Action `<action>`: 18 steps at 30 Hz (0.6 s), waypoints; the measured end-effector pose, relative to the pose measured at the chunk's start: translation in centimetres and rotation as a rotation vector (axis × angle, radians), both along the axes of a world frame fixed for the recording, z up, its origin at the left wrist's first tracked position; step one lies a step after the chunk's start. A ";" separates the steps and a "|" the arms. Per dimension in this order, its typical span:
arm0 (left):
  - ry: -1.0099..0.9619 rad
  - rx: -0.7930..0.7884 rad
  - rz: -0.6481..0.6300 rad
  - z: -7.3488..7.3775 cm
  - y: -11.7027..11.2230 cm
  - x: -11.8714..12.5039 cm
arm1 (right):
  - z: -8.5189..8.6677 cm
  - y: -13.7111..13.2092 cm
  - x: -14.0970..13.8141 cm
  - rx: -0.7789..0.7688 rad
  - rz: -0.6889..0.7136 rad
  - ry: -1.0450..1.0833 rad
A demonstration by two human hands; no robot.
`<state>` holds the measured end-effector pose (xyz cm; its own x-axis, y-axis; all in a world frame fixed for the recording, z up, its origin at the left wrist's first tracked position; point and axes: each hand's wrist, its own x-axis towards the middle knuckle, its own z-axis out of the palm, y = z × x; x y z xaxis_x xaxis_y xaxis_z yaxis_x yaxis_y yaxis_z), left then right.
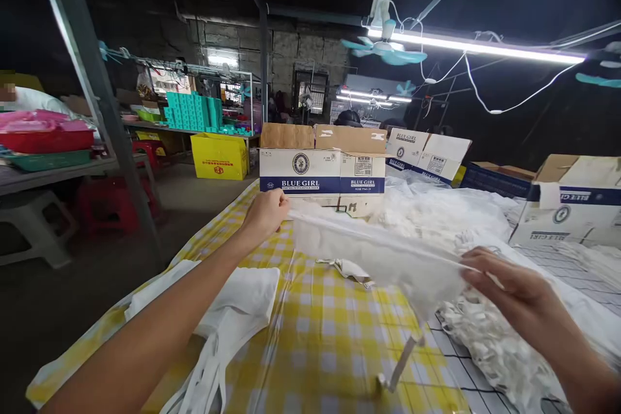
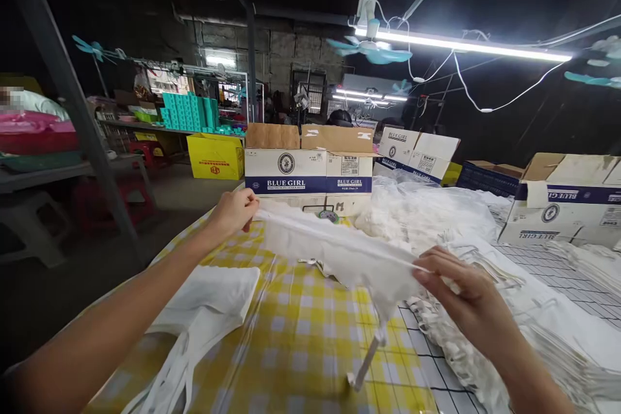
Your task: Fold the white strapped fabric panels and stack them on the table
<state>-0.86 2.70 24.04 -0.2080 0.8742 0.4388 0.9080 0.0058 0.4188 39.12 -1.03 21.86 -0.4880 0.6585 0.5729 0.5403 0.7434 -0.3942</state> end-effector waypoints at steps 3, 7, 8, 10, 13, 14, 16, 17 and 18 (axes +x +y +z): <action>0.025 0.044 0.009 -0.2 -0.4 0.7 | 0.6 -0.3 -0.4 -0.094 0.014 0.021; -0.214 0.052 -0.396 -0.9 -1.7 4.8 | 1.0 -0.6 -4.0 -0.094 0.085 0.058; -0.336 -0.025 -0.595 -1.0 -2.1 6.2 | 1.0 -0.5 -5.2 -0.094 0.097 0.045; -0.546 -0.222 -0.936 -1.1 -2.9 8.7 | 1.0 -0.1 -7.5 -0.108 0.108 0.016; -0.662 -0.416 -1.132 -1.2 -3.3 10.9 | 0.6 0.9 -9.9 -0.267 0.132 0.077; -0.654 -0.475 -1.148 -1.2 -3.2 11.0 | 0.4 1.2 -10.3 -0.358 0.152 0.139; -0.604 -0.588 -1.166 -1.2 -2.9 10.7 | -0.1 1.6 -10.7 -0.544 0.195 0.274; -0.570 -0.623 -1.168 -1.1 -2.9 10.3 | -0.4 1.7 -10.8 -0.620 0.209 0.332; -0.538 -0.628 -1.163 -1.0 -2.9 9.9 | -0.6 1.7 -10.7 -0.679 0.217 0.376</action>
